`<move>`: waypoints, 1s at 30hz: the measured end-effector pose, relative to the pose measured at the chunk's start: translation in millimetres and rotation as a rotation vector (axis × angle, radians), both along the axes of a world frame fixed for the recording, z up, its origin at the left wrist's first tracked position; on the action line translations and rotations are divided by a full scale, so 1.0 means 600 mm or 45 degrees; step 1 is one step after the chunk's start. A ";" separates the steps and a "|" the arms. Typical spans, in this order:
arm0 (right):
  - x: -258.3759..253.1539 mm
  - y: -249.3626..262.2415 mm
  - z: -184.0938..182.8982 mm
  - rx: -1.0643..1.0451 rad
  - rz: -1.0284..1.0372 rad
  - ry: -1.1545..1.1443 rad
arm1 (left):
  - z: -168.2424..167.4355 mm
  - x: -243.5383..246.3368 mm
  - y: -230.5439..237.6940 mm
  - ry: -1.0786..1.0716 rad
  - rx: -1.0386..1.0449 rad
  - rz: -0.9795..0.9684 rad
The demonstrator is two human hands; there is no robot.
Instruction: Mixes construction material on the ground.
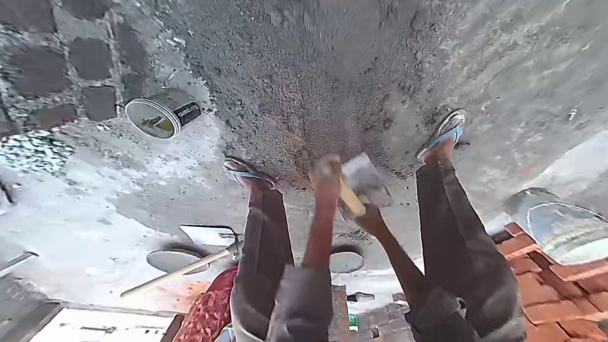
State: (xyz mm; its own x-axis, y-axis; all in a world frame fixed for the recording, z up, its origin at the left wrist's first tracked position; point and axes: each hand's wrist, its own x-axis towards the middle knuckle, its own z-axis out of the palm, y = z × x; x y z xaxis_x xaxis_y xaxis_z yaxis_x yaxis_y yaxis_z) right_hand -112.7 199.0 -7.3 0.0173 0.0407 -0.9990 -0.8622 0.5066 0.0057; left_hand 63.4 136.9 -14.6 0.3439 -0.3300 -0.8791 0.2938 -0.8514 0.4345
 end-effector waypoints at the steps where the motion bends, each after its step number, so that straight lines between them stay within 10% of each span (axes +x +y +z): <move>1: -0.038 0.081 -0.019 0.095 0.073 0.038 | -0.022 -0.039 0.086 0.042 0.065 0.035; 5: -0.103 0.317 -0.091 0.382 0.332 0.170 | -0.122 -0.115 0.349 0.194 0.350 0.280; 9: 0.005 0.367 -0.106 0.390 0.234 0.029 | -0.150 -0.018 0.371 0.158 0.392 0.207; 15: 0.260 0.070 -0.093 -0.150 -0.629 -0.046 | -0.066 0.113 -0.036 -0.160 0.117 -0.173; 23: 0.265 -0.128 -0.010 -0.631 -1.237 -0.538 | 0.199 0.088 -0.291 -0.411 -0.445 -0.532; 26: 0.251 -0.091 0.057 -0.356 -0.774 -0.298 | 0.125 0.130 -0.202 -0.250 -0.104 -0.365; 30: 0.248 0.158 -0.021 0.034 -0.277 -0.113 | -0.041 0.177 0.082 -0.146 0.179 -0.044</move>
